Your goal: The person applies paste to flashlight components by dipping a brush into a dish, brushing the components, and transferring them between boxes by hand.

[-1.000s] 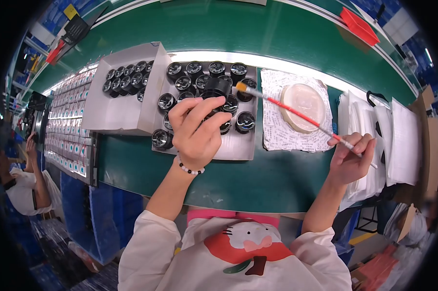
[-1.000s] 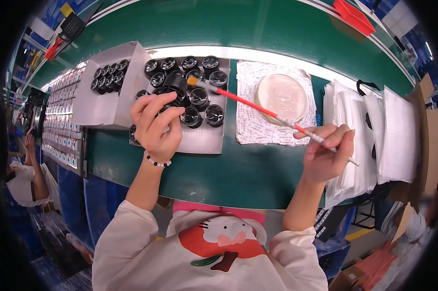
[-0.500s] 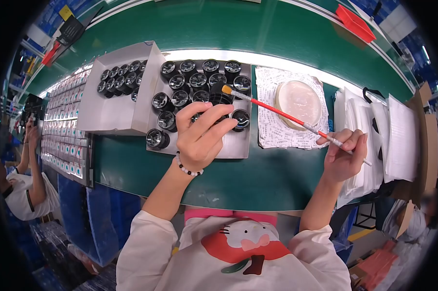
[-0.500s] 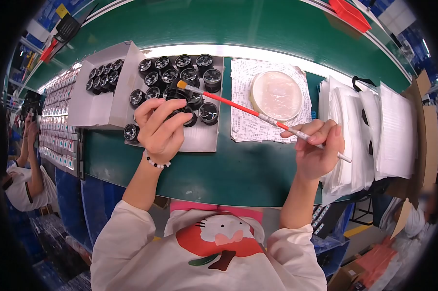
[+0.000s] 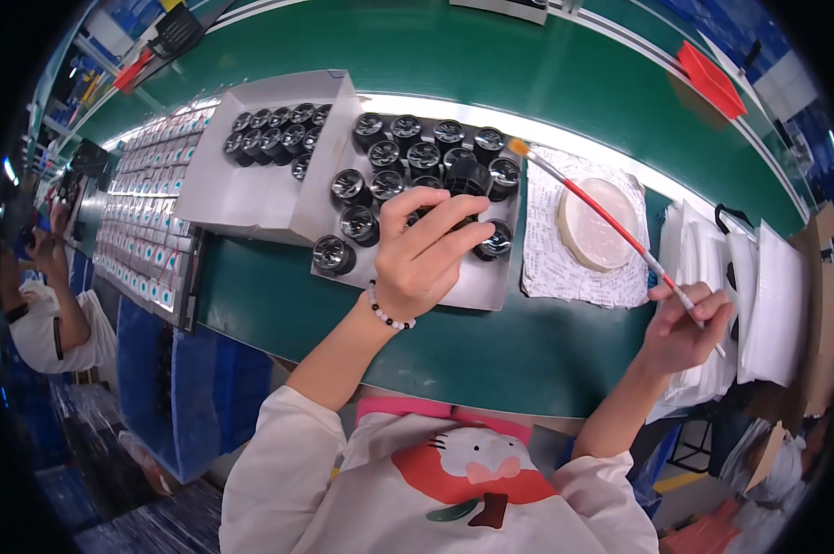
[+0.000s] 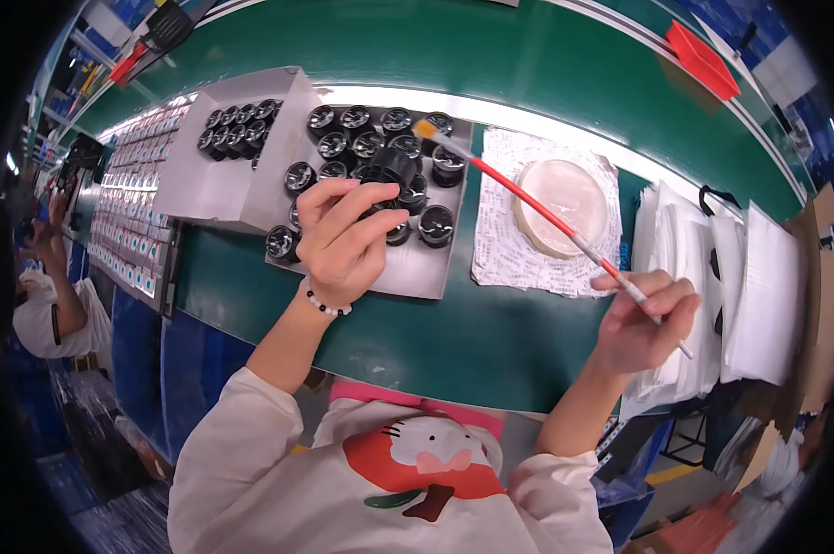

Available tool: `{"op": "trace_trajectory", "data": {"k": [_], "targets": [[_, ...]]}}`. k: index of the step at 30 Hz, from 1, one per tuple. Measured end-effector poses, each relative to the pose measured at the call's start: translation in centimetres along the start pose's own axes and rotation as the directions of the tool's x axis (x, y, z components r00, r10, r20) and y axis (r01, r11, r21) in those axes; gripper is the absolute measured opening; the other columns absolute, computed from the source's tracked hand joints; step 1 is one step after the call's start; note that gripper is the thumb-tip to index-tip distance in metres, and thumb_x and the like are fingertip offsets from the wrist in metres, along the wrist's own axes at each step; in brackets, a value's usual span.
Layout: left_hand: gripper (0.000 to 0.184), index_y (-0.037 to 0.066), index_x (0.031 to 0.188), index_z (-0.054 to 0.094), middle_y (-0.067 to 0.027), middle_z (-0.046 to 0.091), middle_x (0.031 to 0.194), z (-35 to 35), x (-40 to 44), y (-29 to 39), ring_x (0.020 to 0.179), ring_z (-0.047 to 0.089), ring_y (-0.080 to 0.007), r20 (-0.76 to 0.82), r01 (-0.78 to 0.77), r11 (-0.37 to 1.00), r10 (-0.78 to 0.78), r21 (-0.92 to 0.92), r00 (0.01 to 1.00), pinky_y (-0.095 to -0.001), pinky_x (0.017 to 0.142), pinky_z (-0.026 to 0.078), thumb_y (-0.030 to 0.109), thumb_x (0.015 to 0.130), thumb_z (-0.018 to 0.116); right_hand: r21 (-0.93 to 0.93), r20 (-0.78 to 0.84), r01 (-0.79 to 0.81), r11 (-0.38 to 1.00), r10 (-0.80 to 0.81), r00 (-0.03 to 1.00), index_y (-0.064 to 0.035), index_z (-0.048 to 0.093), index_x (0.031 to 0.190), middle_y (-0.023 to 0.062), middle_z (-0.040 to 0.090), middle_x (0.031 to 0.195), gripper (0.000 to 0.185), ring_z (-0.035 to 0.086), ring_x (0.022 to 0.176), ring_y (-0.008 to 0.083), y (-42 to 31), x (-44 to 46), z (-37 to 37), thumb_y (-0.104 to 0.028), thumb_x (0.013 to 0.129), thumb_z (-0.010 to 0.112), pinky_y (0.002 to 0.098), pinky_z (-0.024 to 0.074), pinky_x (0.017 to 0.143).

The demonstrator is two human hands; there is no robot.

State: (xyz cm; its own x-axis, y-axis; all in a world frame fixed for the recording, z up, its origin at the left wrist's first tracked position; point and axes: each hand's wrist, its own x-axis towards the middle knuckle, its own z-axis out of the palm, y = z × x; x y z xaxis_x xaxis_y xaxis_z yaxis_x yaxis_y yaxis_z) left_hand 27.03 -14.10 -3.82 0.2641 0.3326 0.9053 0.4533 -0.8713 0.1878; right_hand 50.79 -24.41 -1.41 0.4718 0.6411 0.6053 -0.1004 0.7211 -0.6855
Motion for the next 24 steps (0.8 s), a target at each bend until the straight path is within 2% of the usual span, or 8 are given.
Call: {"op": "trace_trajectory", "data": {"k": [4,6,9,17,21,24], "targets": [[0.031,0.009,0.069,0.064,-0.0022,0.061,0.083,0.3,0.0,0.7,0.084,0.046,-0.021,0.035,-0.019,0.999,0.02,-0.028,0.999,-0.0268,0.068,0.04,-0.011,0.047,0.055,0.012,0.074,-0.079,0.997,0.078,0.994,-0.0045,0.041,0.063,0.0096,0.043,0.05,0.036,0.039,0.036,0.011,0.3,-0.3,1.0,-0.021,0.09,0.023,0.036,0.0511,0.046],[0.032,0.009,0.07,0.063,-0.0028,0.06,0.083,0.4,-0.2,0.5,0.083,0.046,-0.0213,0.012,0.005,1.0,-0.004,-0.03,1.0,-0.0268,0.067,0.04,-0.011,0.046,0.055,-0.056,0.115,-0.118,0.991,0.123,0.986,-0.0036,0.042,0.063,0.0108,0.044,0.05,0.036,0.041,0.036,0.0116,0.4,-0.1,0.9,-0.02,0.089,0.023,0.037,0.0516,0.046],[0.032,0.009,0.07,0.063,-0.0032,0.06,0.083,0.0,0.0,0.3,0.083,0.046,-0.0217,0.006,-0.007,1.0,0.007,-0.017,1.0,-0.0272,0.066,0.04,-0.012,0.046,0.056,-0.021,0.089,-0.142,0.99,0.143,0.986,-0.0029,0.042,0.063,0.0119,0.045,0.051,0.037,0.042,0.037,0.0123,0.3,0.1,0.5,-0.019,0.089,0.022,0.0376,0.052,0.047],[0.032,0.009,0.07,0.063,-0.0038,0.06,0.082,-0.1,-0.1,0.4,0.083,0.047,-0.0223,-0.021,-0.008,1.0,0.008,0.01,1.0,-0.0275,0.064,0.041,-0.014,0.047,0.058,-0.001,0.13,-0.119,0.993,0.118,0.984,-0.0025,0.043,0.063,0.0127,0.046,0.051,0.038,0.043,0.037,0.0126,0.2,0.1,0.1,-0.018,0.089,0.021,0.0354,0.0516,0.046],[0.028,0.007,0.071,0.064,-0.0034,0.06,0.082,0.3,-0.2,-0.1,0.086,0.046,-0.0217,-0.08,-0.023,0.999,0.026,0.027,0.996,-0.0262,0.063,0.041,-0.007,0.049,0.056,0.001,0.152,-0.123,0.992,0.121,0.981,-0.0025,0.044,0.062,0.0133,0.046,0.05,0.038,0.042,0.037,0.0125,0.1,0.1,0.1,-0.018,0.089,0.021,0.0336,0.0508,0.045],[0.029,0.007,0.071,0.063,-0.0037,0.06,0.082,0.3,0.0,-0.1,0.085,0.046,-0.0219,-0.112,-0.01,1.0,0.013,0.028,0.994,-0.0258,0.061,0.042,-0.01,0.048,0.057,-0.087,0.142,-0.108,0.99,0.119,0.983,-0.0058,0.04,0.061,0.0088,0.039,0.048,0.036,0.036,0.038,0.0113,0.0,0.1,0.4,-0.019,0.089,0.021,0.0367,0.0514,0.046]]}}
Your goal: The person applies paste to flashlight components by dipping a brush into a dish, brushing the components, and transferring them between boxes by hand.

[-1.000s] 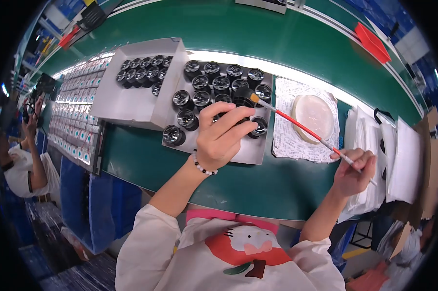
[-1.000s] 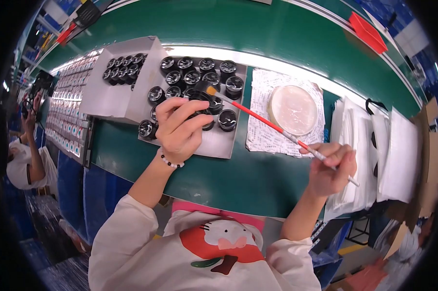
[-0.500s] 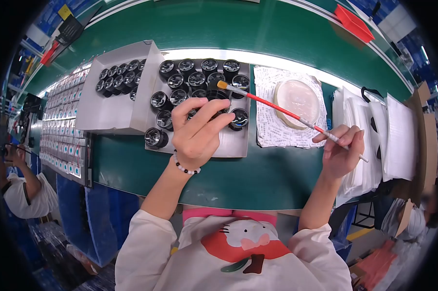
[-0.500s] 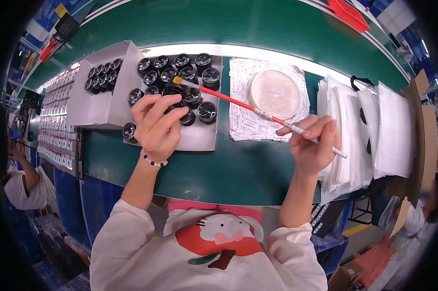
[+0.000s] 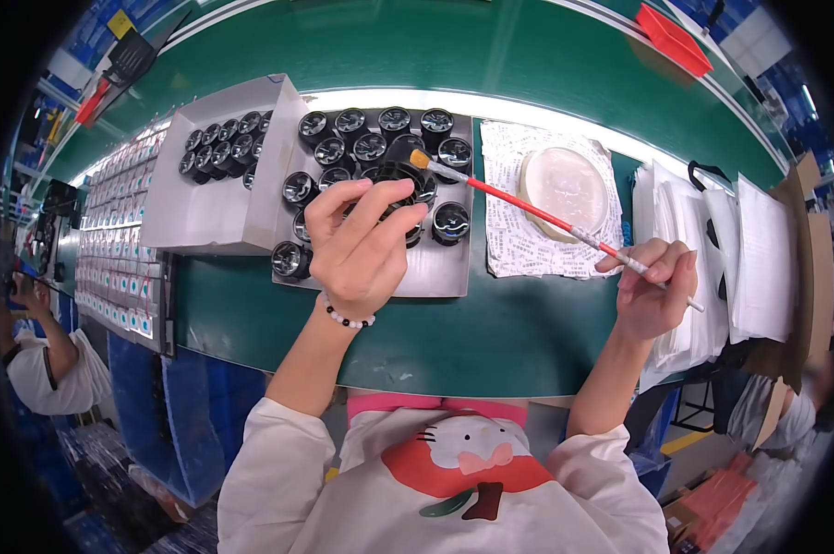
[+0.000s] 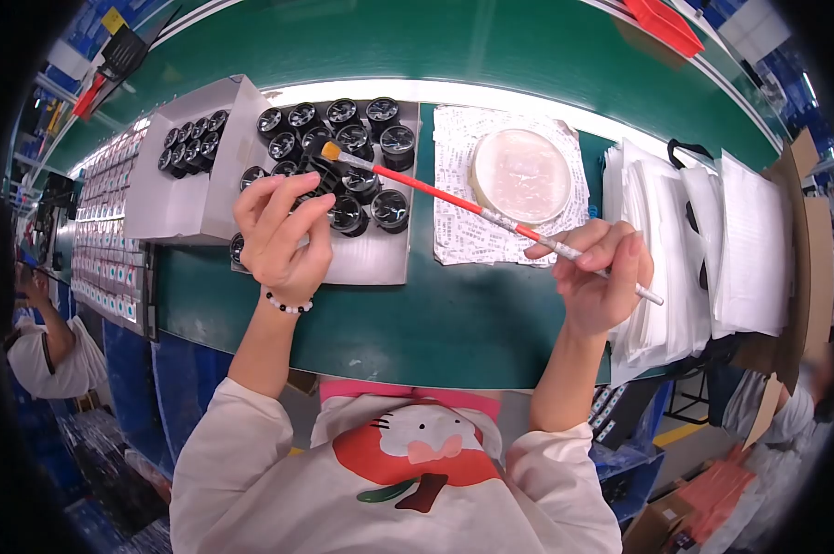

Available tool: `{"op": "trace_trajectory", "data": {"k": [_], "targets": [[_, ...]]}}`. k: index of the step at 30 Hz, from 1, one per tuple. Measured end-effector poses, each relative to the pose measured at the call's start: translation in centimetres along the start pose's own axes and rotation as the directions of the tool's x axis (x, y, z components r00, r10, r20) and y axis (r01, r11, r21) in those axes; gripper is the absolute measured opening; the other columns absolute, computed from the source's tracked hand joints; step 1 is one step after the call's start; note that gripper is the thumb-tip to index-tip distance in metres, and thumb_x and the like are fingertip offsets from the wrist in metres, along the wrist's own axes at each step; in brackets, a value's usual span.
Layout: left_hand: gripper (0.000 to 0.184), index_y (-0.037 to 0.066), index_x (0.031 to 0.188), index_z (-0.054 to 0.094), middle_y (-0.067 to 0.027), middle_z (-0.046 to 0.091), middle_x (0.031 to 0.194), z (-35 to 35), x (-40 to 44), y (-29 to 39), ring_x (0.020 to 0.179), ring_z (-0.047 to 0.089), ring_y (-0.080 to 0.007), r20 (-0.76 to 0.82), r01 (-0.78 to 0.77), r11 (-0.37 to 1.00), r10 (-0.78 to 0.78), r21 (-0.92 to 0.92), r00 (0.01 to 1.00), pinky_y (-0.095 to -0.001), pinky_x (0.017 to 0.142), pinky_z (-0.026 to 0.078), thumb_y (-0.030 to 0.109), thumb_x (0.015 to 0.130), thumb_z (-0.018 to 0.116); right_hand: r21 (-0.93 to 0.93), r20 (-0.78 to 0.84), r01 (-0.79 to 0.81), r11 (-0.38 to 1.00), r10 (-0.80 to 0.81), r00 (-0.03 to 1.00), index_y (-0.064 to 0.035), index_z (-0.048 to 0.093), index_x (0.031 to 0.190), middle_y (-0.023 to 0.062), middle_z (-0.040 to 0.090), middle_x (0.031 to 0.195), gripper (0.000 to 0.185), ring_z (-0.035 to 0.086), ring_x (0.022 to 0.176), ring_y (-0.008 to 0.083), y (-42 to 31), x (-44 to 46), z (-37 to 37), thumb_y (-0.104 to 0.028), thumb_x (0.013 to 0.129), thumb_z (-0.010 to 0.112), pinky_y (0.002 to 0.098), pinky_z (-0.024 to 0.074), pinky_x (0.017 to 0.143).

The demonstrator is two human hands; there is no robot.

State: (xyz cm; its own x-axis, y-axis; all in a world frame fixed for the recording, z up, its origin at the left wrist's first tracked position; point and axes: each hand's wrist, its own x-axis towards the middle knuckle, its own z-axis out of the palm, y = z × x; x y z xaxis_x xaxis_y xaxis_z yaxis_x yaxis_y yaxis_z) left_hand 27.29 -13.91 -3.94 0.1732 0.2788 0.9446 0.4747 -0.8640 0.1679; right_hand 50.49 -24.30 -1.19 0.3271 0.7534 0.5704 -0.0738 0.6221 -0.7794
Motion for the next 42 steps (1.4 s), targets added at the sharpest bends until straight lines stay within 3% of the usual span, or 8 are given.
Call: {"op": "trace_trajectory", "data": {"k": [6,18,24,27,30,35,40,42], "targets": [[0.032,0.005,0.073,0.063,-0.0051,0.06,0.082,0.0,0.2,0.1,0.081,0.049,-0.0217,-0.009,0.045,0.999,-0.045,0.006,0.999,-0.0267,0.062,0.042,-0.012,0.046,0.058,-0.024,0.026,0.007,1.0,-0.007,1.0,-0.0056,0.04,0.061,0.0086,0.039,0.048,0.036,0.035,0.037,0.011,-0.3,-0.1,-0.1,-0.02,0.089,0.022,0.0373,0.0514,0.046],[0.033,0.004,0.079,0.061,-0.0072,0.061,0.086,-0.2,0.2,-0.3,0.078,0.051,-0.0223,-0.024,0.166,0.986,-0.167,-0.011,0.986,-0.0281,0.066,0.042,-0.009,0.049,0.063,0.051,0.002,0.044,0.998,-0.044,0.999,-0.0006,0.045,0.061,0.0157,0.047,0.051,0.038,0.044,0.038,0.0145,0.1,-0.1,-0.1,-0.018,0.088,0.024,0.0358,0.0508,0.046],[0.033,0.003,0.082,0.06,-0.0083,0.06,0.087,-0.1,0.2,-0.7,0.076,0.052,-0.0224,-0.051,0.147,0.989,-0.147,-0.002,0.988,-0.0286,0.065,0.042,-0.006,0.051,0.067,0.026,0.05,0.045,0.999,-0.047,0.998,0.0001,0.044,0.06,0.0157,0.047,0.051,0.037,0.042,0.037,0.0146,0.3,-0.2,-0.4,-0.018,0.088,0.026,0.0326,0.0479,0.042],[0.036,0.0,0.085,0.057,-0.0127,0.06,0.09,-0.7,0.7,-0.3,0.079,0.054,-0.0236,0.003,0.137,0.991,-0.137,0.012,0.991,-0.0297,0.069,0.044,-0.007,0.052,0.07,-0.279,0.106,0.009,0.96,0.021,0.994,0.0,0.043,0.06,0.0139,0.046,0.05,0.036,0.043,0.038,0.0148,0.8,-0.6,-0.4,-0.018,0.087,0.028,0.0326,0.0476,0.043],[0.031,0.003,0.081,0.059,-0.0077,0.06,0.089,-0.4,0.5,-0.9,0.075,0.052,-0.0214,-0.073,0.141,0.99,-0.142,-0.016,0.987,-0.0278,0.065,0.042,-0.004,0.052,0.068,-0.126,-0.039,0.134,0.983,-0.14,0.989,-0.0026,0.041,0.058,0.0102,0.043,0.049,0.037,0.043,0.038,0.0148,1.2,-0.4,-0.7,-0.02,0.088,0.028,0.0314,0.0448,0.042],[0.031,0.005,0.077,0.061,-0.0061,0.06,0.087,-0.8,0.7,-0.7,0.076,0.053,-0.0205,-0.011,0.093,0.996,-0.093,-0.017,0.996,-0.027,0.065,0.042,-0.007,0.049,0.063,0.096,-0.198,0.104,0.99,-0.084,0.977,-0.008,0.04,0.061,0.0062,0.038,0.048,0.037,0.035,0.037,0.0134,-0.5,0.0,-1.2,-0.025,0.09,0.024,0.032,0.0418,0.04],[0.031,0.004,0.074,0.062,-0.0059,0.06,0.087,-0.1,0.4,-0.3,0.079,0.051,-0.0218,0.033,0.01,0.999,-0.009,-0.031,0.999,-0.0269,0.065,0.043,-0.009,0.047,0.058,0.157,-0.098,0.063,0.986,-0.048,0.994,-0.0073,0.04,0.063,0.0076,0.039,0.05,0.038,0.034,0.038,0.0127,0.3,-0.1,-0.3,-0.025,0.09,0.022,0.0339,0.0442,0.039],[0.031,0.004,0.075,0.063,-0.0067,0.06,0.088,-0.2,0.2,-0.4,0.084,0.049,-0.0234,0.062,-0.004,0.999,0.007,-0.046,0.998,-0.0275,0.065,0.045,-0.009,0.047,0.057,0.126,-0.128,0.06,0.99,-0.044,0.991,-0.0063,0.04,0.062,0.0083,0.04,0.048,0.038,0.034,0.036,0.0126,0.3,-0.1,0.0,-0.024,0.09,0.022,0.0342,0.0454,0.037]]}}
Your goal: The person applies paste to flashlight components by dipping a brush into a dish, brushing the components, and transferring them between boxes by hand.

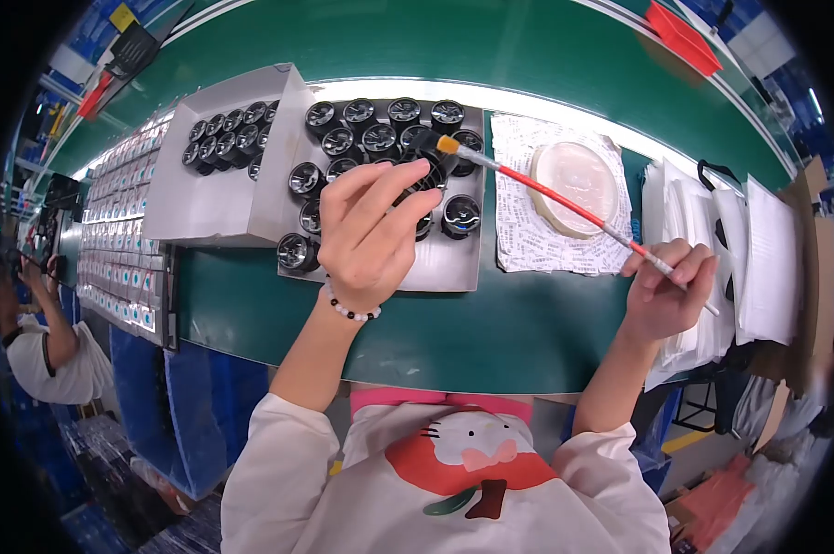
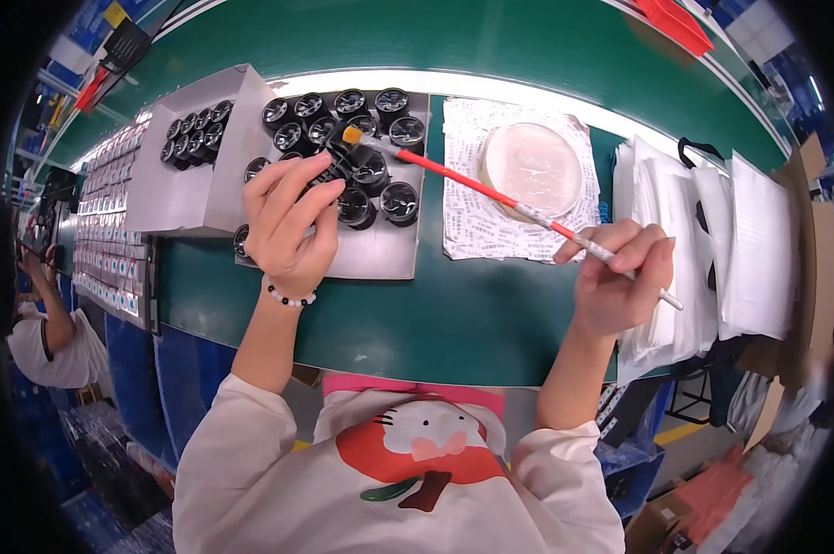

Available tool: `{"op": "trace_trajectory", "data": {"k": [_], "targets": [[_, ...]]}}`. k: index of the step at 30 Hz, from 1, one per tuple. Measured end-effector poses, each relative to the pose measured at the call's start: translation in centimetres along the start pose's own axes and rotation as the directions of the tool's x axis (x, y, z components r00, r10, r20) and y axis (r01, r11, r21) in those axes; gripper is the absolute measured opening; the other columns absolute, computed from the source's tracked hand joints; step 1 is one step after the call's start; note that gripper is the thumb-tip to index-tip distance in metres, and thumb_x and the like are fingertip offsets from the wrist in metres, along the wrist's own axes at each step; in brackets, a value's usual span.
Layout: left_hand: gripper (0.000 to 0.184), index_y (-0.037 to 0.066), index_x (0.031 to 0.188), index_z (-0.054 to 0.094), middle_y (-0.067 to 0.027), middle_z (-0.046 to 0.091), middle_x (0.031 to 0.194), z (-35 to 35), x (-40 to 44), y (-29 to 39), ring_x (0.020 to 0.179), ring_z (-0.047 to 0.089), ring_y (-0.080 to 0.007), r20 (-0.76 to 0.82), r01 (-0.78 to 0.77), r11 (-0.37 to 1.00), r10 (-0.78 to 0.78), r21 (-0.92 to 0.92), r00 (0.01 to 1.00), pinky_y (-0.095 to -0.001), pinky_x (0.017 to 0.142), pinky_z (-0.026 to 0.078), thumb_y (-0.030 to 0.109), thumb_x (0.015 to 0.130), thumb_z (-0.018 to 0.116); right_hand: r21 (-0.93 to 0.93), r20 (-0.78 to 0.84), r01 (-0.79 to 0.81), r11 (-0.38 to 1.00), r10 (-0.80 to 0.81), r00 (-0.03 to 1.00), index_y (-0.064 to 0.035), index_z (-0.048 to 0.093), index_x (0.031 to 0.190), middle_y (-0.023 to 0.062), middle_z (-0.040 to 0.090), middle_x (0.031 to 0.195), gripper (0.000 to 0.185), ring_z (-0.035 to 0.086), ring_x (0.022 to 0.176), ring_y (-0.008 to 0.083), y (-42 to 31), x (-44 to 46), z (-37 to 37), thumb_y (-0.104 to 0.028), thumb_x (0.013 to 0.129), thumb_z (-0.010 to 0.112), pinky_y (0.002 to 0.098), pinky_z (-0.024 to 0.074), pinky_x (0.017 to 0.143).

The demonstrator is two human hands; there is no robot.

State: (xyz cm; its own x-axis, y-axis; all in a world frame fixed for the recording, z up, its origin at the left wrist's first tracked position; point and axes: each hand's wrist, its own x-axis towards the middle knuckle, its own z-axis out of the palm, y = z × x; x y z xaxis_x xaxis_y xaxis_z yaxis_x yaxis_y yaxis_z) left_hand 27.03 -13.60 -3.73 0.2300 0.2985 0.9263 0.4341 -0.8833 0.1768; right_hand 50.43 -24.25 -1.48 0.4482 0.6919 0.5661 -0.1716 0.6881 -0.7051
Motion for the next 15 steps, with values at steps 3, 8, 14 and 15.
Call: {"op": "trace_trajectory", "data": {"k": [3,8,14,15], "targets": [[0.03,0.004,0.075,0.063,-0.0075,0.06,0.089,0.03,-0.22,-0.2,0.088,0.047,-0.0249,0.015,-0.027,0.999,0.027,-0.019,1.0,-0.0276,0.064,0.047,-0.008,0.049,0.056,-0.031,0.021,-0.001,1.0,0.001,1.0,-0.0056,0.04,0.061,0.0092,0.041,0.048,0.037,0.033,0.034,0.0115,0.14,0.13,0.17,-0.022,0.089,0.022,0.0328,0.0459,0.037],[0.028,0.003,0.073,0.063,-0.0079,0.06,0.085,0.18,-0.15,-0.02,0.086,0.048,-0.0244,-0.035,-0.03,0.999,0.031,0.02,0.999,-0.0275,0.063,0.047,-0.01,0.049,0.056,-0.055,0.028,-0.01,0.998,0.011,1.0,-0.0054,0.04,0.059,0.0094,0.039,0.045,0.038,0.029,0.031,0.0103,-0.24,0.18,0.09,-0.02,0.089,0.022,0.0327,0.0462,0.037],[0.031,0.004,0.072,0.062,-0.0074,0.06,0.083,-0.06,0.19,0.01,0.081,0.05,-0.0236,-0.085,0.009,0.996,-0.002,0.09,0.996,-0.0276,0.062,0.046,-0.013,0.046,0.059,-0.156,0.046,0.017,0.988,-0.01,0.999,-0.0048,0.041,0.059,0.0094,0.039,0.044,0.037,0.029,0.031,0.0097,0.03,0.11,-0.33,-0.018,0.088,0.022,0.0334,0.0464,0.037],[0.032,0.004,0.073,0.061,-0.0076,0.06,0.083,-0.1,0.24,-0.03,0.08,0.05,-0.0237,-0.098,0.019,0.995,-0.01,0.097,0.995,-0.0277,0.062,0.045,-0.013,0.046,0.059,-0.203,0.062,0.032,0.979,-0.019,0.998,-0.0047,0.041,0.059,0.0093,0.039,0.044,0.037,0.029,0.032,0.0098,0.17,0.11,-0.33,-0.017,0.088,0.022,0.0337,0.0465,0.037]]}}
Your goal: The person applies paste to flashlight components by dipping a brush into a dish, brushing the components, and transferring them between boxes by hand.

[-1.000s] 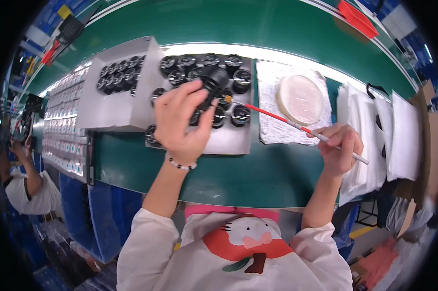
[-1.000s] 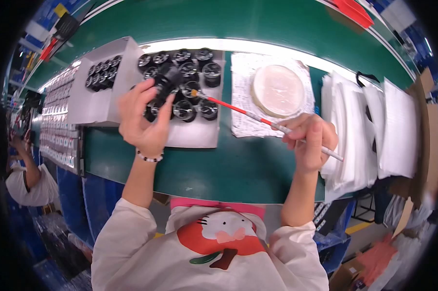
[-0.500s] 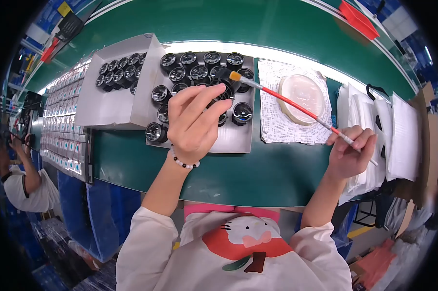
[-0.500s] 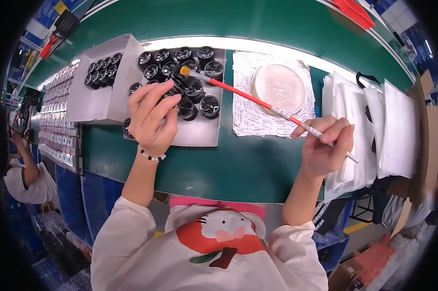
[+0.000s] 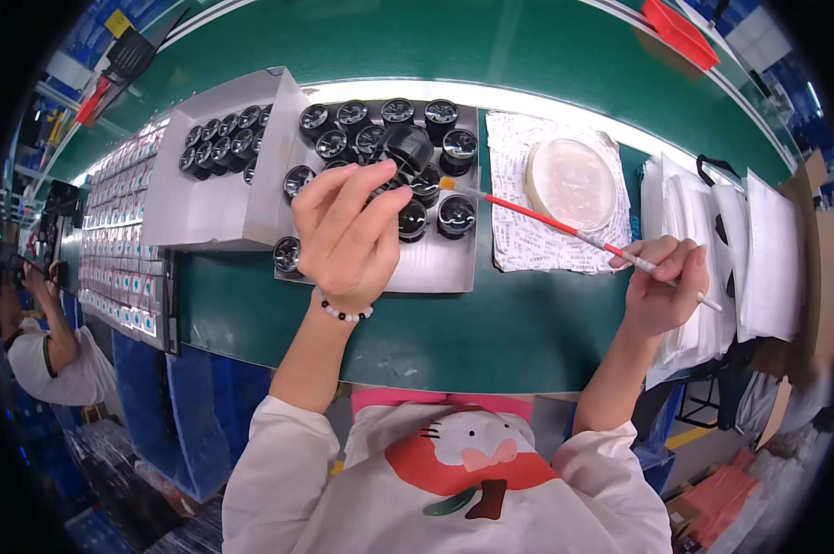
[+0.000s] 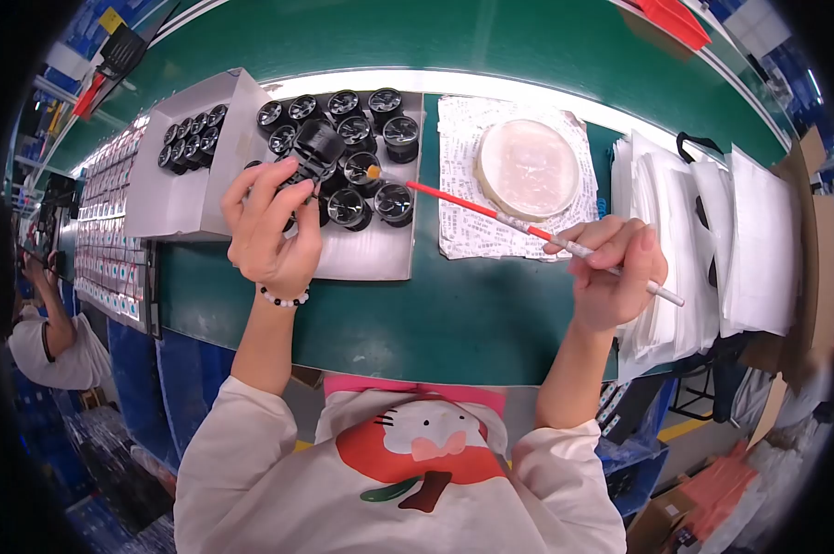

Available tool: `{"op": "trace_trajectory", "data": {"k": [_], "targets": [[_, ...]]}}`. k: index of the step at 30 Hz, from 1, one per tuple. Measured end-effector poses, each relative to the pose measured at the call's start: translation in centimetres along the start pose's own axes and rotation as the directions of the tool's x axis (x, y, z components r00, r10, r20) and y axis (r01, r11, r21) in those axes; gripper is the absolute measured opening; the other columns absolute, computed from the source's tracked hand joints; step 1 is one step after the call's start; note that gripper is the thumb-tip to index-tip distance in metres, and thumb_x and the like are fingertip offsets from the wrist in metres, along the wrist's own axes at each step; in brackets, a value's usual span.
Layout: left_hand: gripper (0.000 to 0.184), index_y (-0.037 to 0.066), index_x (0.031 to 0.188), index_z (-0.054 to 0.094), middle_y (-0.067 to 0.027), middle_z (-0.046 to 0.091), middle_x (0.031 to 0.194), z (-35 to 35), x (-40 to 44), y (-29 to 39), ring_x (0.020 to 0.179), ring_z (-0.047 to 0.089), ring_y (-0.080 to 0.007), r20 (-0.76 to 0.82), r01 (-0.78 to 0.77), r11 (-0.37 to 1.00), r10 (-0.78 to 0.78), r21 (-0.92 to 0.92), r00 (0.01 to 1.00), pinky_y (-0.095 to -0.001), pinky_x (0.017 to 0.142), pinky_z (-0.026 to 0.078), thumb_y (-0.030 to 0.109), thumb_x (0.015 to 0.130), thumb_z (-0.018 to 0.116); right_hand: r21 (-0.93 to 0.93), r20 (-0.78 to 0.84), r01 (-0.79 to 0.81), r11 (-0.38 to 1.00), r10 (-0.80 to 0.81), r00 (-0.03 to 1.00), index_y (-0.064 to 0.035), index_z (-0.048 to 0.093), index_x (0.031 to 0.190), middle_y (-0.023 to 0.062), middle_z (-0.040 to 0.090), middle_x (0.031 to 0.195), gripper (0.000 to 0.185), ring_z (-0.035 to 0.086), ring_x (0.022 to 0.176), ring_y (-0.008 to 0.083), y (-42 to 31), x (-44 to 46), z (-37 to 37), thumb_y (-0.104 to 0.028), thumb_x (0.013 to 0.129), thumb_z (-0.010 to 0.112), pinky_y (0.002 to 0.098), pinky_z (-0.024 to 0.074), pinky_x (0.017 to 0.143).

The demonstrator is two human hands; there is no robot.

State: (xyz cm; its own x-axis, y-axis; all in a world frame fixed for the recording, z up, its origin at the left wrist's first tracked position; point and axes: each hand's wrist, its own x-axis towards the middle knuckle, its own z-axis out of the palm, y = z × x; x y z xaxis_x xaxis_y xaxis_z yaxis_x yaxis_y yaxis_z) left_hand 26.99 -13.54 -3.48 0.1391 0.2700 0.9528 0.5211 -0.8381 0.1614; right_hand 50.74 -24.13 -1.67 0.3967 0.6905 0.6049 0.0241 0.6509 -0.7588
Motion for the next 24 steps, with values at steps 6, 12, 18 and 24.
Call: {"op": "trace_trajectory", "data": {"k": [6,12,18,24], "targets": [[0.037,0.003,0.08,0.06,-0.0095,0.06,0.086,0.1,-0.3,-0.2,0.077,0.052,-0.0249,-0.005,0.077,0.992,-0.078,-0.104,0.997,-0.0287,0.062,0.044,-0.01,0.046,0.063,0.282,-0.087,0.074,0.956,-0.052,0.995,-0.0062,0.042,0.061,0.0082,0.038,0.045,0.039,0.032,0.033,0.0119,-0.4,0.1,-0.6,-0.022,0.089,0.021,0.0344,0.0469,0.04],[0.034,0.001,0.082,0.058,-0.0115,0.059,0.087,0.3,-0.4,-0.4,0.075,0.054,-0.0248,0.016,0.117,0.984,-0.116,-0.133,0.993,-0.0302,0.064,0.044,-0.003,0.051,0.071,0.221,0.019,0.057,0.974,-0.063,0.998,-0.0054,0.043,0.063,0.0093,0.041,0.049,0.039,0.037,0.036,0.0134,0.1,-0.5,0.1,-0.023,0.09,0.02,0.0356,0.0475,0.04],[0.037,-0.001,0.087,0.056,-0.0125,0.058,0.09,0.3,-0.6,-0.1,0.078,0.055,-0.0206,0.044,0.345,0.894,-0.347,-0.285,0.937,-0.0259,0.061,0.047,-0.002,0.054,0.072,0.15,0.026,0.077,0.986,-0.082,0.996,-0.0041,0.043,0.062,0.0095,0.04,0.048,0.039,0.036,0.035,0.0127,0.0,-0.5,0.7,-0.022,0.09,0.021,0.0366,0.0481,0.04],[0.039,-0.003,0.093,0.052,-0.0137,0.054,0.096,0.5,-0.9,-0.2,0.082,0.054,-0.0154,0.099,0.435,0.787,-0.439,-0.439,0.893,-0.0222,0.062,0.05,-0.002,0.059,0.071,0.162,0.038,0.073,0.984,-0.08,0.996,-0.0038,0.044,0.061,0.0093,0.04,0.046,0.04,0.031,0.033,0.0106,-0.2,-0.5,0.6,-0.02,0.089,0.021,0.0367,0.0489,0.043]]}}
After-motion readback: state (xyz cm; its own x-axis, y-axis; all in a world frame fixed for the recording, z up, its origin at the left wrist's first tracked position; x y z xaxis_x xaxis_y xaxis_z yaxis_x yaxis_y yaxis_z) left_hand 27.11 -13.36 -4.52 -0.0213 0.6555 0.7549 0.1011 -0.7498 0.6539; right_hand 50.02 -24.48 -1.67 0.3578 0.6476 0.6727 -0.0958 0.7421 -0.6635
